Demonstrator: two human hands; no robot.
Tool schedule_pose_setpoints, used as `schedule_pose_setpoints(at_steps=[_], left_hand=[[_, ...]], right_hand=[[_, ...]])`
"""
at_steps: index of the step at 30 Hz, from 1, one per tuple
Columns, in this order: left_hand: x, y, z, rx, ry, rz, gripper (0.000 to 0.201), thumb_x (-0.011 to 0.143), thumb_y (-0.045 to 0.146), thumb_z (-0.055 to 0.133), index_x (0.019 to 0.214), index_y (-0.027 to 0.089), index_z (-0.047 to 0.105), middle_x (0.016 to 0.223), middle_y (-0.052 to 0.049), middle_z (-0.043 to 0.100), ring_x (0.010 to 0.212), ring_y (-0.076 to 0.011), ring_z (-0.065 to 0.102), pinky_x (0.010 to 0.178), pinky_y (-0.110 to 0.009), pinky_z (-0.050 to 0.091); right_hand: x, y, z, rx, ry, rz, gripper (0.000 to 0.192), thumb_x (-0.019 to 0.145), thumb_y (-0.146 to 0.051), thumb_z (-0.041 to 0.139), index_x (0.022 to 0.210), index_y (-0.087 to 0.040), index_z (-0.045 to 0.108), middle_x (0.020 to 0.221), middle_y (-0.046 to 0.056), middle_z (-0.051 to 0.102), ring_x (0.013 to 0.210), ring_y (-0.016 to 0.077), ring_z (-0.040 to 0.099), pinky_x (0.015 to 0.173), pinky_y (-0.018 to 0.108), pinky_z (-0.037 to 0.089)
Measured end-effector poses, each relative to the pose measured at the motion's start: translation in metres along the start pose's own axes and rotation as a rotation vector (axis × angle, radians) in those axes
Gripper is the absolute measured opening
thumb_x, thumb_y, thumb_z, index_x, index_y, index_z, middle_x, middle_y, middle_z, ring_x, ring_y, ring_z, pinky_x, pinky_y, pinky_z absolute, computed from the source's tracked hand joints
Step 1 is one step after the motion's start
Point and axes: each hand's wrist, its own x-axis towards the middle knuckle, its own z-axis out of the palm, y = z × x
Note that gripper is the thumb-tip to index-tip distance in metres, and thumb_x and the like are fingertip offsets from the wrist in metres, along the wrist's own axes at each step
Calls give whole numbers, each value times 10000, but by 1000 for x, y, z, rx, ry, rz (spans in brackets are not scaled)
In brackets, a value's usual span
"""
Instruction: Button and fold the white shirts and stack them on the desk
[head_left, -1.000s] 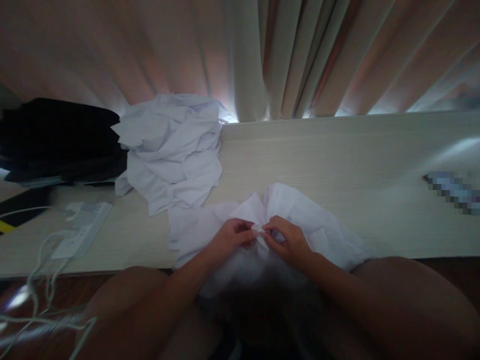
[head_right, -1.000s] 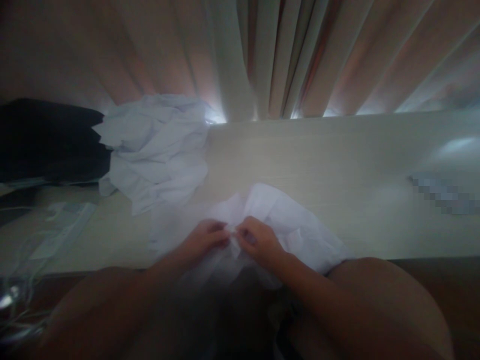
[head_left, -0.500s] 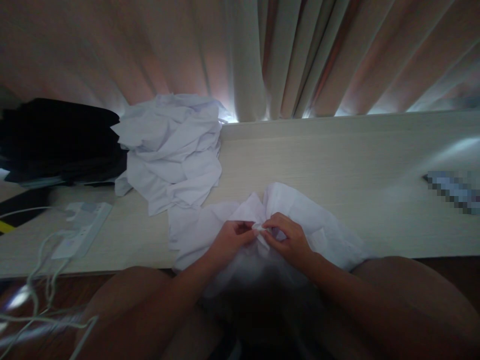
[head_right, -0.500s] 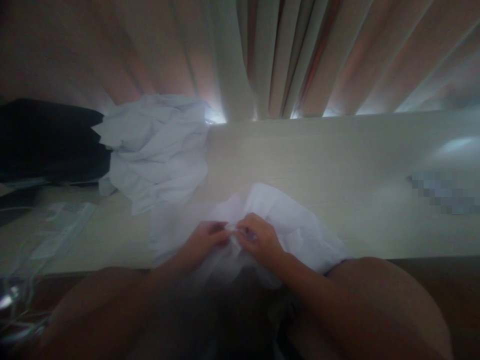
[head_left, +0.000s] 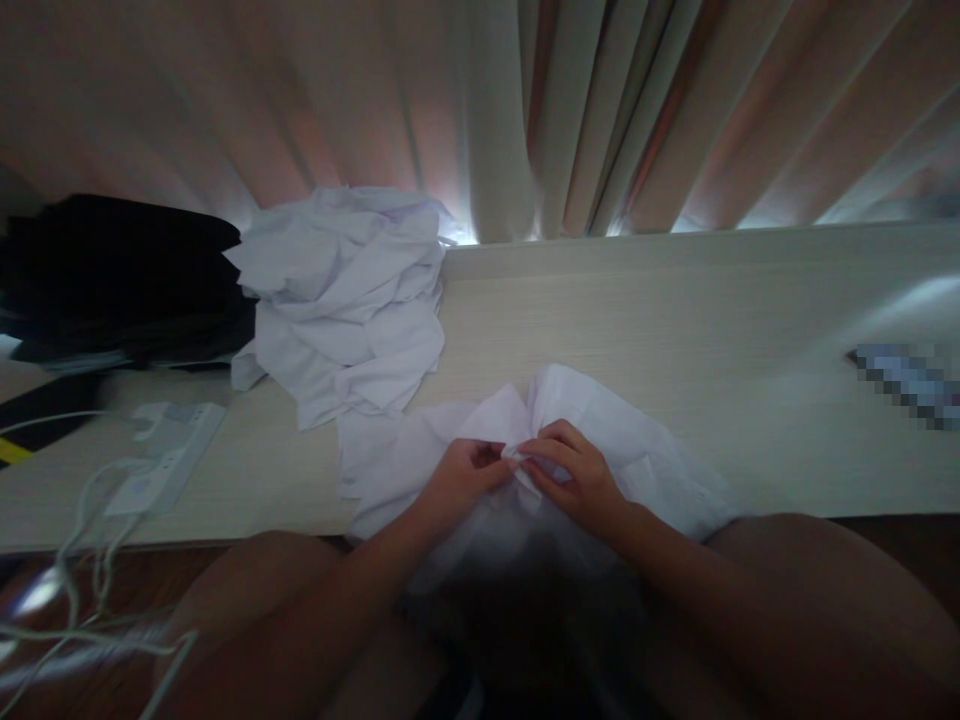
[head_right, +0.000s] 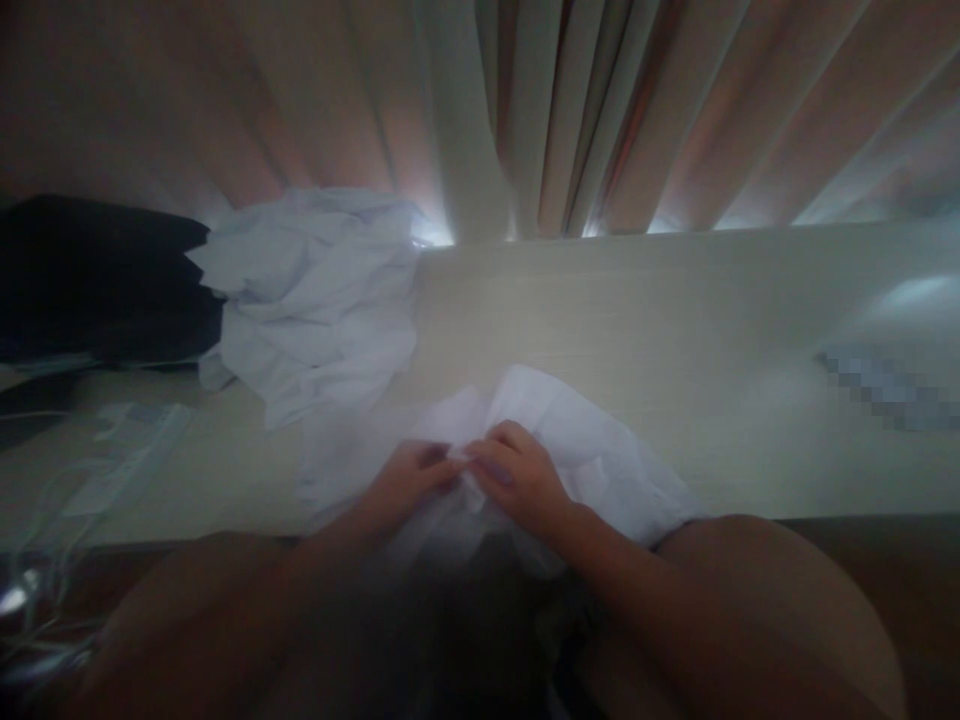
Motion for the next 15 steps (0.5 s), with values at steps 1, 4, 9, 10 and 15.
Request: schedule_pose_setpoints(at_steps=[1,4,9,10,15], left_hand=[[0,1,0,9,-2,1,268,733,342,734,591,134,641,550,21,570,535,-97,466,528,-219,346],[1,1,0,38,11,10,256,732,330,732,592,134,646,542,21,570,531,-98,467,526,-218,345],[0,-1,0,62,25,20,228,727,335,744,655,129,679,579,1,613,556,-115,507,541,-223,364],[0,-1,0,60,27,17,230,727,342,748,680,125,690,598,-7,627,569,-119,518,546,-223,369],[0,0,2,34,35,17,252,705,358,762,681,118,691,589,-4,609,569,-113,499,555,-223,364]], right_hand=[[0,0,0,-9,-10,3,187,893,-177,612,1063,-234,666,893,71,601,811,192,573,688,335,498],[1,0,-1,-10,-15,15,179,891,-176,611,1053,-233,662,885,65,578,805,191,557,683,331,490],[1,1,0,2,-12,16,138,887,-194,636,1022,-221,637,916,72,583,858,204,561,737,347,491],[1,1,0,6,-12,21,120,889,-203,640,1008,-219,634,914,71,583,857,202,561,740,346,490],[1,2,1,16,0,21,85,900,-194,634,983,-212,628,903,64,579,847,191,558,738,340,491]])
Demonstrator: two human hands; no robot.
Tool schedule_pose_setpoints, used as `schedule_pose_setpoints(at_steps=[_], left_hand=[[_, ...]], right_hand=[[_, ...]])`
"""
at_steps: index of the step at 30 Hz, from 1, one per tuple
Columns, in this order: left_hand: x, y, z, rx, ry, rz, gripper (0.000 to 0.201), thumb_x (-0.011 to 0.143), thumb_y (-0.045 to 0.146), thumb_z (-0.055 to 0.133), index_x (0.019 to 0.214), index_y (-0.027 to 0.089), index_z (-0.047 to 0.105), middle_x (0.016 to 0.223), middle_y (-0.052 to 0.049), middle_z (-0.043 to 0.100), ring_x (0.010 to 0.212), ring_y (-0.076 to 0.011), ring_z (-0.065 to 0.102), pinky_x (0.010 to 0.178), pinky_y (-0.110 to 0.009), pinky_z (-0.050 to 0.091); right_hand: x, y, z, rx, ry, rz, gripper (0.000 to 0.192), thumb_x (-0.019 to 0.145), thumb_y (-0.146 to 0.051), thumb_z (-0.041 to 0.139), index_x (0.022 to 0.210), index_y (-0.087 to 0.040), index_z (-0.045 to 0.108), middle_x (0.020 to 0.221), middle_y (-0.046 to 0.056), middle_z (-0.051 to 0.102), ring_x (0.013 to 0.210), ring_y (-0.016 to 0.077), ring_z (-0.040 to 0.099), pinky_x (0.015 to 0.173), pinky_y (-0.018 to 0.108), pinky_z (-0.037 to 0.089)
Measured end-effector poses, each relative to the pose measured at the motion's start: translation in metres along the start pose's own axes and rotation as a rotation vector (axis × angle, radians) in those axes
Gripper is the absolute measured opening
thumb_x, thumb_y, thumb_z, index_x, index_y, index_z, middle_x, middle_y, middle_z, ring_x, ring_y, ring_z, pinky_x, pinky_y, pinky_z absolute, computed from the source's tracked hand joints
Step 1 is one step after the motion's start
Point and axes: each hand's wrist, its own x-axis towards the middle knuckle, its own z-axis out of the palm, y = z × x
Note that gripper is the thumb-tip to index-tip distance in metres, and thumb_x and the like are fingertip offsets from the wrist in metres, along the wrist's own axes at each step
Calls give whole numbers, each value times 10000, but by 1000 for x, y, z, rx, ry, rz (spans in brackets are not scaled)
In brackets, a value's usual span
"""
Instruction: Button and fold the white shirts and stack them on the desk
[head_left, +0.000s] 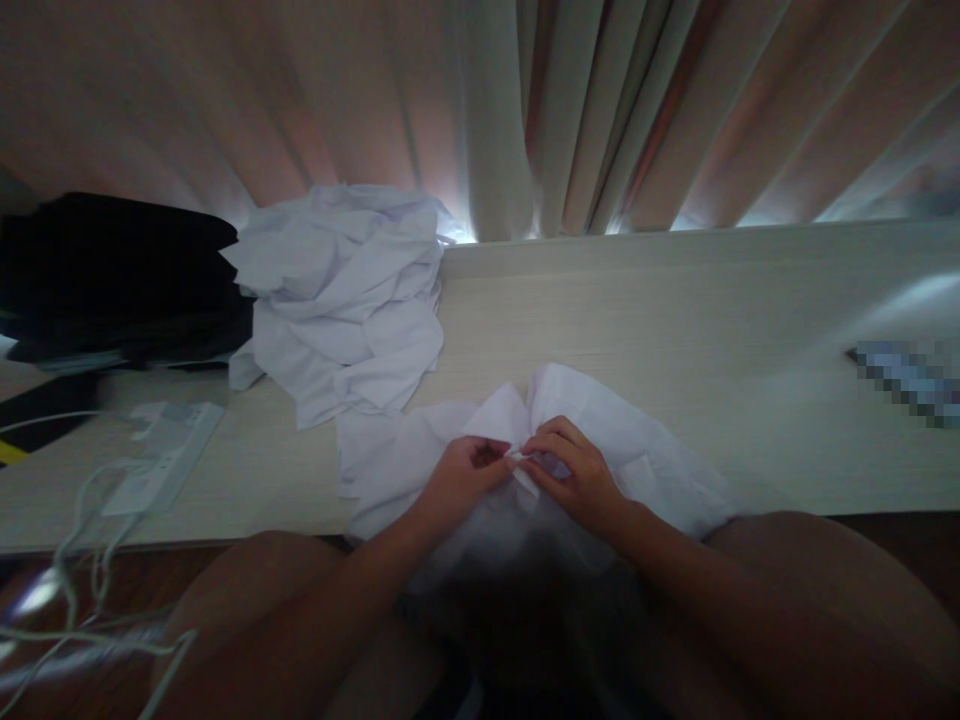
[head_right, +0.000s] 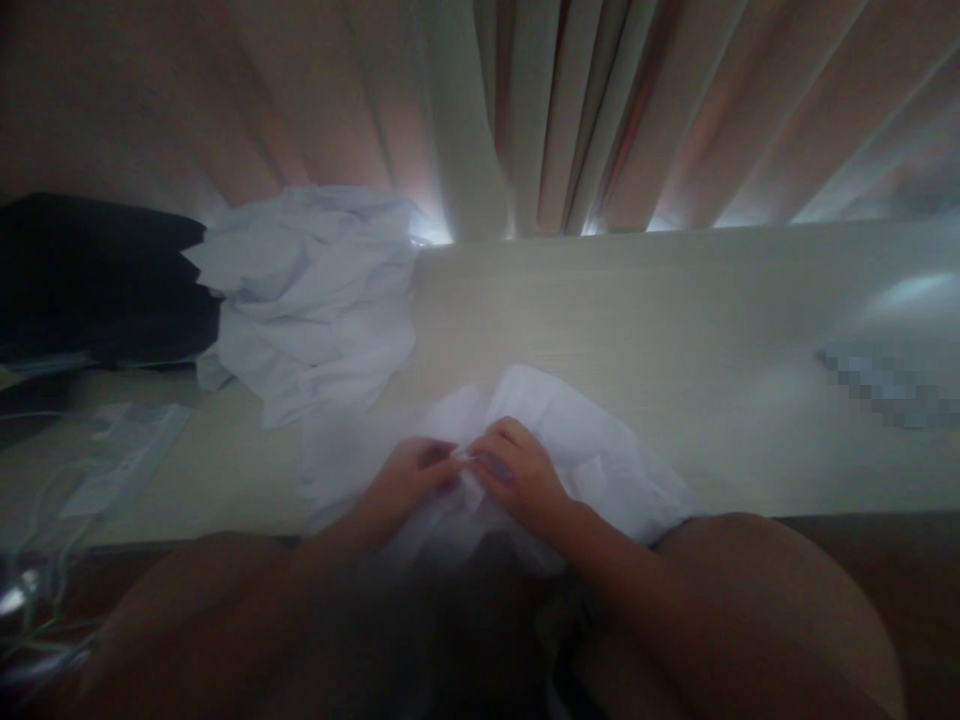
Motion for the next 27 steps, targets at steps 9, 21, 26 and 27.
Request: schedule_pose_setpoints(at_steps=[9,21,26,27], left_hand=[[0,-1,0,-46,-15,-36,267,719,366,747,685,109,681,588,4,584,564,-103,473,547,-222,348],[3,-8,-1,-14,72,42,270,804,338,637,610,151,617,554,14,565,545,-111,504,558,-234,388],[2,-4,-1,-34,33,-27,262,787,341,665,618,145,624,531,14,559,511,-105,483,533,-235,374],[3,-5,-1,-50,23,-30,259,786,343,670,625,145,623,534,15,560,510,-103,482,531,-233,373]], right_hand=[[-1,2,1,-11,34,-55,119,876,-153,653,981,-203,628,894,63,578,821,185,553,702,330,485],[0,-3,0,-58,50,-108,94,872,-150,655,950,-191,624,864,67,588,797,187,563,681,329,480],[-1,-2,0,-71,57,-116,113,870,-139,645,963,-198,622,863,65,593,795,188,567,680,333,484],[-1,-2,0,-72,57,-113,117,870,-140,644,968,-201,622,866,65,594,800,190,568,683,335,486]])
